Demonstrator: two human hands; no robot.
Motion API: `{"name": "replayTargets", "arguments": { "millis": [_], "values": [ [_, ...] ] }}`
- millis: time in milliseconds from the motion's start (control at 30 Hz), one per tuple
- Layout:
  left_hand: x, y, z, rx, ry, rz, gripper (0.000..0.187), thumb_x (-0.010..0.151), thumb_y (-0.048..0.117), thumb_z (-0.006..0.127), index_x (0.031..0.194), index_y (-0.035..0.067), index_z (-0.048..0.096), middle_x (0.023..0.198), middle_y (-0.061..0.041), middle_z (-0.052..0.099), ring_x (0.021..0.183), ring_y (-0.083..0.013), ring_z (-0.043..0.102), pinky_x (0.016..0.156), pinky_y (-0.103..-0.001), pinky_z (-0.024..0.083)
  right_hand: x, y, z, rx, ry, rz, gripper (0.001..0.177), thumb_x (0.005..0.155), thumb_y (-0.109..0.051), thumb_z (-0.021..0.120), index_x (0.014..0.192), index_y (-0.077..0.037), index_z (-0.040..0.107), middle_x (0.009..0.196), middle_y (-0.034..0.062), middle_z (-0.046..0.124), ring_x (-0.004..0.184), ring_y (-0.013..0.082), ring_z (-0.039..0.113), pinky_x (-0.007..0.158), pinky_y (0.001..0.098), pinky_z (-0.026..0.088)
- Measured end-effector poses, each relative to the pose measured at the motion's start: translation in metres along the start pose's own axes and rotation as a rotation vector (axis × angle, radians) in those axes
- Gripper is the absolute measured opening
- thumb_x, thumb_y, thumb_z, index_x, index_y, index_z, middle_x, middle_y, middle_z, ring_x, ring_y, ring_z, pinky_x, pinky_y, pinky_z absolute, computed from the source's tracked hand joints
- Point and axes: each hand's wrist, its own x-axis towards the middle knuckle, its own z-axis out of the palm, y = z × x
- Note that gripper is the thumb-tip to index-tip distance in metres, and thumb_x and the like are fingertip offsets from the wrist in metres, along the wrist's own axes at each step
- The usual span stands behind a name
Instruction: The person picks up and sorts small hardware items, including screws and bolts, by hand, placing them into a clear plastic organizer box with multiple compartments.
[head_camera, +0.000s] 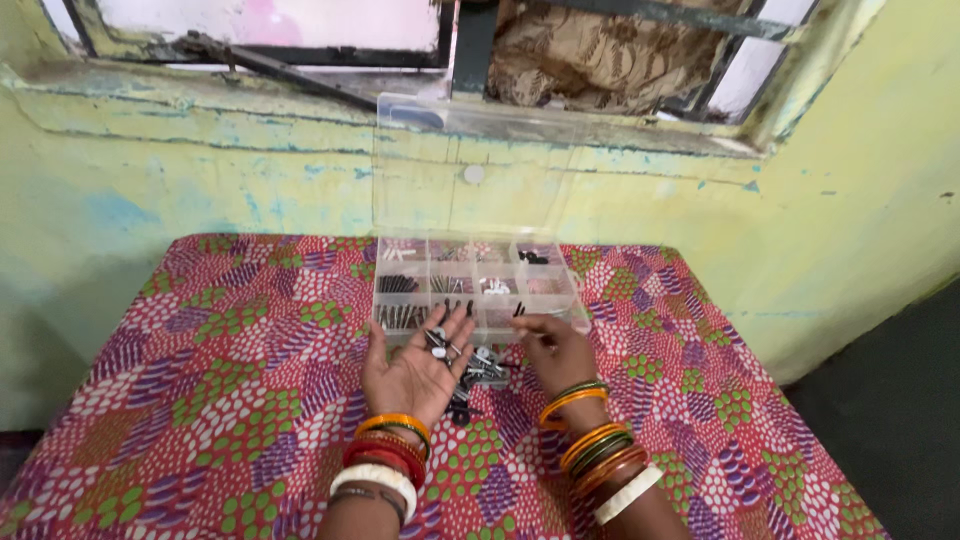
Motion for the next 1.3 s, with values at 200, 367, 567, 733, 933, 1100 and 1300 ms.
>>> {"name": "replayTargets", "arguments": {
  "millis": [200,367,567,733,933,1100,1300],
  "values": [
    [-0.001,0.008,-0.003,-0.024,-0.045,0.053,0.1,0.089,0.077,0.047,0.146,-0.005,0.038,0.16,-0.031,0.035,0.145,-0.0404,0.039,0.113,-0.051,0.036,-0.049,-0.056,0.031,-0.1,-0.13,-0.287,0.032,0.087,-0.005,0.071,0.118,-0.011,0.075,0.104,0.0098,0.077,0.092,0.0212,0.074,0.082,0.0328,0.058],
    [0.001,0.005,-0.006,-0.014,-0.067,-0.007,0.103,0.089,0.078,0.046,0.147,-0.006,0.038,0.158,-0.029,0.039,0.143,-0.0381,0.042,0.111,-0.049,0.04,-0.053,-0.073,0.027,-0.197,-0.138,-0.359,0.04,0.083,-0.002,0.068,0.123,-0.009,0.072,0.104,0.0137,0.071,0.094,0.0282,0.07,0.081,0.036,0.056],
    [0.003,-0.003,-0.013,0.011,-0.18,-0.127,0.105,0.091,0.08,0.044,0.15,-0.007,0.038,0.153,-0.028,0.043,0.129,-0.0329,0.048,0.102,-0.043,0.045,-0.051,-0.059,0.028,-0.125,-0.042,-0.154,0.025,0.088,-0.016,0.076,0.111,-0.007,0.075,0.099,0.0111,0.074,0.081,0.0216,0.073,0.072,0.0325,0.058],
    [0.004,-0.006,-0.013,0.036,-0.156,-0.172,0.105,0.091,0.081,0.04,0.149,-0.006,0.04,0.153,-0.026,0.044,0.127,-0.0295,0.052,0.101,-0.037,0.046,-0.049,-0.06,0.03,-0.111,-0.02,0.003,0.024,0.083,-0.021,0.079,0.102,-0.006,0.075,0.088,0.0095,0.078,0.071,0.0199,0.074,0.067,0.0321,0.059],
    [0.0,-0.01,-0.007,0.149,-0.118,-0.174,0.106,0.089,0.081,0.04,0.147,-0.007,0.042,0.152,-0.025,0.047,0.124,-0.0289,0.055,0.101,-0.035,0.046,-0.051,-0.072,0.028,-0.217,-0.007,0.114,0.026,0.082,-0.026,0.079,0.098,-0.007,0.075,0.086,0.0082,0.079,0.072,0.0183,0.076,0.067,0.0327,0.059],
    [0.0,-0.013,-0.008,0.139,-0.093,-0.171,0.105,0.088,0.08,0.04,0.147,-0.007,0.041,0.151,-0.027,0.047,0.123,-0.0328,0.056,0.105,-0.039,0.045,-0.05,-0.062,0.028,-0.313,0.006,0.058,0.021,0.084,-0.025,0.077,0.097,-0.008,0.077,0.088,0.01,0.078,0.074,0.0208,0.075,0.068,0.033,0.057],
    [0.0,-0.012,-0.004,0.136,-0.004,-0.145,0.105,0.088,0.08,0.04,0.149,-0.006,0.036,0.153,-0.027,0.046,0.131,-0.0339,0.051,0.11,-0.043,0.041,-0.027,-0.016,0.026,-0.097,-0.023,0.02,0.017,0.091,-0.02,0.07,0.1,-0.007,0.073,0.087,0.0069,0.08,0.078,0.0151,0.076,0.07,0.0296,0.059]
  ]
}}
